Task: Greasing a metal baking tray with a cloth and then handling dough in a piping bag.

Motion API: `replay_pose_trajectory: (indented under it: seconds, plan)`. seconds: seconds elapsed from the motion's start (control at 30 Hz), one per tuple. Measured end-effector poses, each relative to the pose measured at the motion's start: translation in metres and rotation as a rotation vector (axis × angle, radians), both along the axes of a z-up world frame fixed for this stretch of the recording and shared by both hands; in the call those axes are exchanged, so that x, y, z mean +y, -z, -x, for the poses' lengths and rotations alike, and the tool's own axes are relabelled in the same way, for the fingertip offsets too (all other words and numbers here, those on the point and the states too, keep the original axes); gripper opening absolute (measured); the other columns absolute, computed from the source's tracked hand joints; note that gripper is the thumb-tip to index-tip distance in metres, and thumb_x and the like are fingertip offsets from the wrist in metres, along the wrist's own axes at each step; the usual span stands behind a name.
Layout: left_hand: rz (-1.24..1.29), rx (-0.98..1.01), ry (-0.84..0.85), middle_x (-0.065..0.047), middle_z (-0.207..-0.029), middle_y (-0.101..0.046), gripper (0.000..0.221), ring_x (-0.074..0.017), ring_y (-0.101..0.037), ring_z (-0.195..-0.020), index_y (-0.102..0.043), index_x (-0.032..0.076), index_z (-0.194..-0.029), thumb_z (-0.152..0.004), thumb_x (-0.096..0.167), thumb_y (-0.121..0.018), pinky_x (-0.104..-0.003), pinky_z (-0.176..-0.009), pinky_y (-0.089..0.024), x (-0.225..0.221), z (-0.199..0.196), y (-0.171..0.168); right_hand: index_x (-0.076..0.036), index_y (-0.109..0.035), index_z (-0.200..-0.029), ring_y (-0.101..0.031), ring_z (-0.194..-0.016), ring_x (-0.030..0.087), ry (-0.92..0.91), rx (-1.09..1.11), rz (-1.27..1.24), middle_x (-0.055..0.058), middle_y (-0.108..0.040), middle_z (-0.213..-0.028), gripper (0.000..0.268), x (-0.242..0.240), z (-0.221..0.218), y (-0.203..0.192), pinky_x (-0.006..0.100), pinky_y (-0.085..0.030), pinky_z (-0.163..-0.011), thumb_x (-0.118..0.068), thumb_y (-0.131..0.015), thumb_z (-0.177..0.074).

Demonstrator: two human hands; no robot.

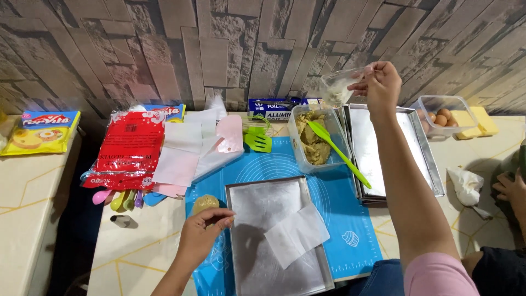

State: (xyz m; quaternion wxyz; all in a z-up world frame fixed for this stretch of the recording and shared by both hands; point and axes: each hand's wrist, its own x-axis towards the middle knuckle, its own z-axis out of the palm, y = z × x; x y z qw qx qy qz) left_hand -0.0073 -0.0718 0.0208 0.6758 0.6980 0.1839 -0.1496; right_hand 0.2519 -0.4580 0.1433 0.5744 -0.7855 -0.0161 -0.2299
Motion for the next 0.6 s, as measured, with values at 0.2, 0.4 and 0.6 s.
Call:
replay_pose_trajectory:
  seconds: [0.2, 0.4, 0.6]
  plan:
    - [0.11, -0.131, -0.035, -0.01, -0.085, -0.081, 0.018, -0.0175, -0.074, -0.08, -0.085, 0.003, -0.101, -0.084, 0.008, -0.082, -0.029, -0.079, -0.065, -0.002, 0.005, 0.024, -0.006, -0.054, -0.111, -0.077, -0.086, 0.025, -0.202, 0.28, -0.159, 0.016, -0.075, -0.099, 0.006, 0.041, 0.141, 0.006, 0.031, -0.065, -0.077, -0.011, -0.05, -0.112]
    - [0.036, -0.195, 0.041, -0.012, -0.082, -0.08, 0.015, -0.0173, -0.073, -0.081, -0.084, 0.007, -0.102, -0.087, 0.006, -0.081, -0.036, -0.085, -0.059, -0.023, 0.013, 0.033, 0.003, -0.057, -0.109, -0.076, -0.09, 0.036, -0.338, 0.411, -0.316, 0.024, -0.072, -0.094, 0.011, 0.024, 0.219, 0.087, 0.048, -0.064, -0.083, -0.008, -0.056, -0.106]
    - [0.125, -0.216, 0.057, -0.01, -0.076, -0.078, 0.015, -0.0134, -0.069, -0.078, -0.084, 0.006, -0.101, -0.086, 0.006, -0.081, -0.032, -0.083, -0.058, -0.049, 0.022, 0.022, 0.001, -0.06, -0.106, -0.076, -0.084, 0.034, -0.359, 0.57, -0.501, 0.023, -0.074, -0.089, 0.01, 0.044, 0.253, 0.119, 0.047, -0.065, -0.08, -0.008, -0.058, -0.103]
